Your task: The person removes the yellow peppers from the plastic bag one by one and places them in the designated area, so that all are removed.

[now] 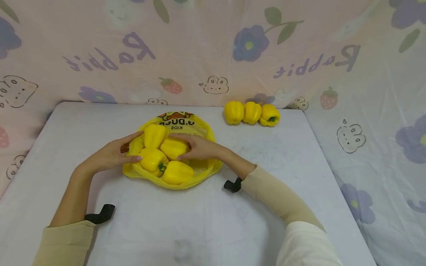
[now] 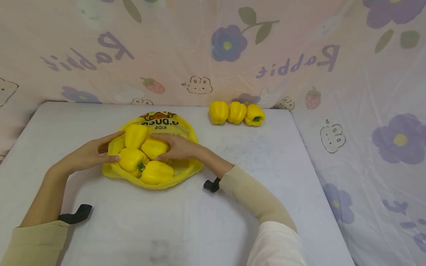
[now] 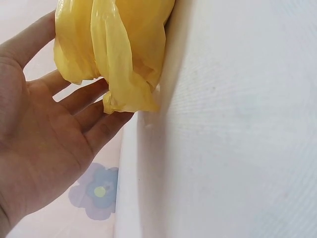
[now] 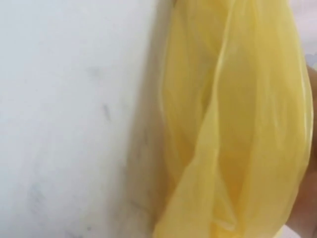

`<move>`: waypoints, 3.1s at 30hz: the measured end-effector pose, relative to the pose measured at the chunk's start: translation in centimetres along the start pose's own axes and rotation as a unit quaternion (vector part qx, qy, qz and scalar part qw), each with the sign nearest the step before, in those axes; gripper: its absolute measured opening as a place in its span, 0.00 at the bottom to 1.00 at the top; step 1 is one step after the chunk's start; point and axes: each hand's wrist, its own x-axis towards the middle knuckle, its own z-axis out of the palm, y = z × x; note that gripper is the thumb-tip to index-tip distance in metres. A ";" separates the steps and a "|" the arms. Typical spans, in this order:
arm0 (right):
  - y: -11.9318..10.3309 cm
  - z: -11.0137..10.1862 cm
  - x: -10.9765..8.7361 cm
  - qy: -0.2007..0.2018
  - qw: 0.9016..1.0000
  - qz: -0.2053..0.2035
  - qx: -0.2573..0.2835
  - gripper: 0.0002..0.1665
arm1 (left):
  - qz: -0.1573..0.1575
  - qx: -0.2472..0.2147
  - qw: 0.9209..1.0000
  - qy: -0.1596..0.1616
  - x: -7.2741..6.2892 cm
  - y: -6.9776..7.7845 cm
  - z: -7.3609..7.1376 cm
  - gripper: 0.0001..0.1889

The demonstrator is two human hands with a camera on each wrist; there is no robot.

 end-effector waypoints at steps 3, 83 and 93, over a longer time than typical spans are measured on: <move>-0.1 -0.2 0.2 -0.011 1.000 0.003 -0.009 0.46 | -0.001 -0.003 1.000 -0.001 0.0 0.0 0.0 0.47; 8.4 -3.6 -11.0 0.403 0.881 0.207 0.136 0.46 | -0.007 0.010 1.000 -0.004 0.2 0.1 0.1 0.48; 9.4 -3.4 -10.4 0.412 0.879 0.205 0.122 0.48 | -0.006 0.014 1.000 -0.003 0.2 -0.1 0.0 0.47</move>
